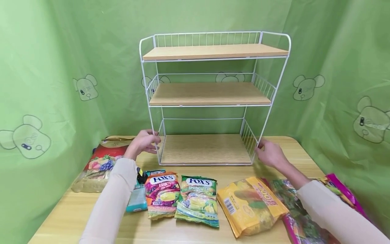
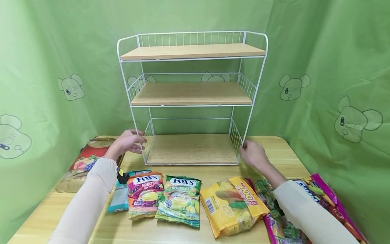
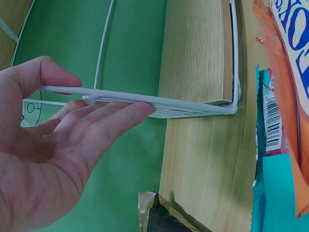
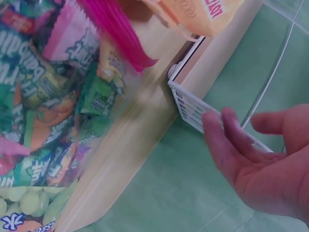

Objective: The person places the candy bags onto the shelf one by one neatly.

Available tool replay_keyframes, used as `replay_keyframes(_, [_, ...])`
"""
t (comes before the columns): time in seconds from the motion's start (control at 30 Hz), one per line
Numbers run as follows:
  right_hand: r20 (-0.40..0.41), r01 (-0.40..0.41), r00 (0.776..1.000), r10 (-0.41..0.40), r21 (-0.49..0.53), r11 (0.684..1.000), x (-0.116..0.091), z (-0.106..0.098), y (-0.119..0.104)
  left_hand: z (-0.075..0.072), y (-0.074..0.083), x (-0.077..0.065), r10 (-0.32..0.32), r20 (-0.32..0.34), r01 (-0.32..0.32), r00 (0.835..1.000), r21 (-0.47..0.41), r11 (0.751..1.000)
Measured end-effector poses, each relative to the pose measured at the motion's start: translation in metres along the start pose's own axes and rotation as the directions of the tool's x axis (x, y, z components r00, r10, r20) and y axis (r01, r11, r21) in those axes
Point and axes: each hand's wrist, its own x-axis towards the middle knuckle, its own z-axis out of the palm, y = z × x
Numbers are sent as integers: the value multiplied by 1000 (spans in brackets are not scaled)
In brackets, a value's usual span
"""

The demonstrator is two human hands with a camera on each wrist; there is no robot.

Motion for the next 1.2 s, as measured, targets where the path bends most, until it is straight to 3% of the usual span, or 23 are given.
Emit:
replay_keyframes(0.1, [104, -31, 994, 32, -11, 999, -7, -2, -4, 1, 0, 1, 4, 1, -4, 1000, -2, 1000])
replay_keyframes(0.2, [225, -62, 972, 64, -15, 998, -14, -4, -10, 1, 0, 1, 2, -2, -2, 1000, -7, 1000])
replay_keyframes(0.43, [448, -88, 888, 107, -63, 994, -32, -5, -26, -1, 0, 0, -3, -8, 3, 1000, 8, 1000])
replay_keyframes(0.67, [577, -107, 791, 205, -201, 974, -48, -5, -38, 0, 0, 0, 1, 2, -1, 1000, 4, 1000])
replay_keyframes(0.73, [596, -105, 772, 221, -224, 969, -51, -4, -40, -1, 0, 0, 2, 5, -2, 1000, 5, 1000])
replay_keyframes(0.87, [609, -137, 755, 244, -217, 967, -54, -1, -42, -3, 0, 0, -5, 3, 5, 1000, 5, 1000])
replay_keyframes(1.2, [609, -149, 755, 243, -202, 968, -51, 5, -37, -2, 0, 0, -2, 9, 2, 1000, -2, 1000])
